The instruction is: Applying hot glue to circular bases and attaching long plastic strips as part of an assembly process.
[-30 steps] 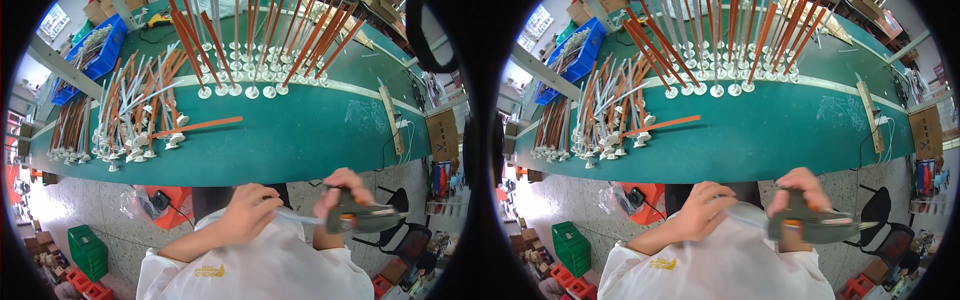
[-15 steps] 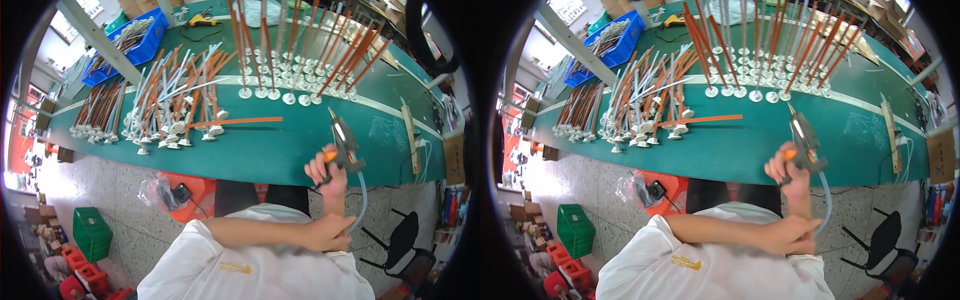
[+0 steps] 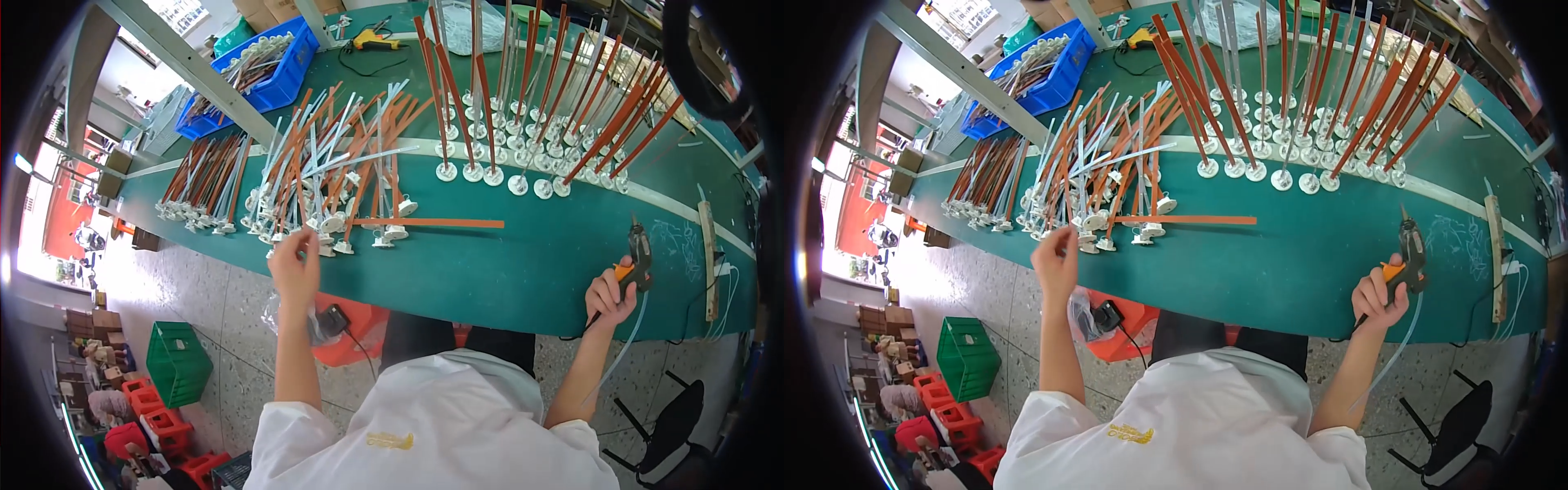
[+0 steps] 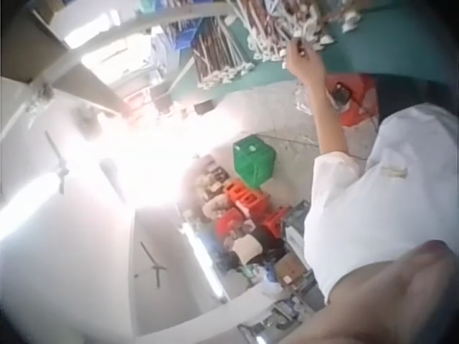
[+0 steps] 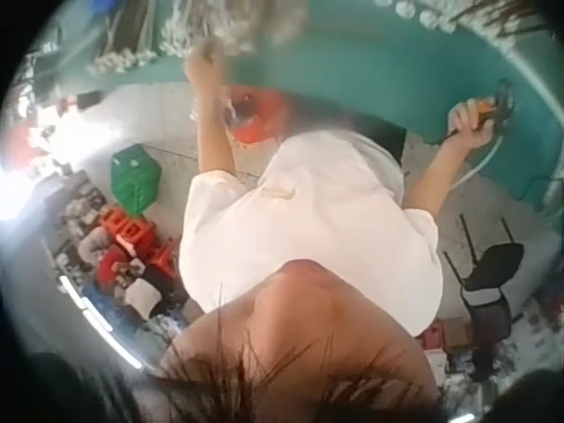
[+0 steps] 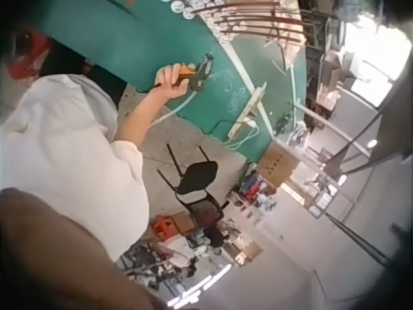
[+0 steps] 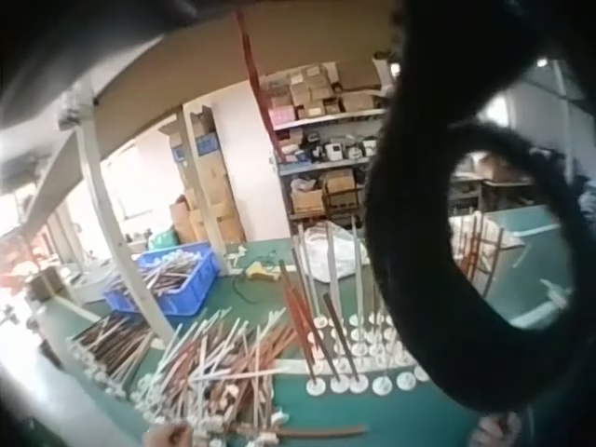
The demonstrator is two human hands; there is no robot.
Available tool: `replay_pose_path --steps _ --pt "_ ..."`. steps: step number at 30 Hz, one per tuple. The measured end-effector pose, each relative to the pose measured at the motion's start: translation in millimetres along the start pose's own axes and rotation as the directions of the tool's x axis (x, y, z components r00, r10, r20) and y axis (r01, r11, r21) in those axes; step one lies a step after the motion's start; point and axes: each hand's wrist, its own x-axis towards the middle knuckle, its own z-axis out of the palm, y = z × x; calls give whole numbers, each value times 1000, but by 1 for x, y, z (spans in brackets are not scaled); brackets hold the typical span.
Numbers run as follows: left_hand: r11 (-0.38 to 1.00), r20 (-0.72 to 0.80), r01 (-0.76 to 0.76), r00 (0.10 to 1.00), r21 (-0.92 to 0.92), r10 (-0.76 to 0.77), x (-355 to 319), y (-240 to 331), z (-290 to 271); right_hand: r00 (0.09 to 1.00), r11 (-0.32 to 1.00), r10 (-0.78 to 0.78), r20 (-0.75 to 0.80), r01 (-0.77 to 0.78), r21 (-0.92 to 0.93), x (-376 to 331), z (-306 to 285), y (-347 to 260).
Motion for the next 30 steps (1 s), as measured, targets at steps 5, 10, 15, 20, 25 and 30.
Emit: replay_pose_path --steps 5,10,15,20,25,30 --pt "912 -27 -156 983 380 180 70 -50 -11 996 1000 13 -87 -12 17 -23 11 6" --pt "754 -20 -172 971 633 239 114 -90 -21 957 999 -40 -286 46 17 -64 12 -6" --pt "799 100 -198 980 568 172 172 -114 -18 907 999 -41 -419 30 -33 -55 9 -7" --pt "798 253 -157 968 582 6 200 -132 -1 914 1000 -2 -406 5 7 -55 6 -7" --pt "819 48 -97 995 565 85 199 -153 -21 926 1000 -10 -377 9 -5 -56 5 -7" --pt "844 135 81 975 531 -178 190 -178 -40 911 1000 22 -413 -22 6 -60 6 -10"
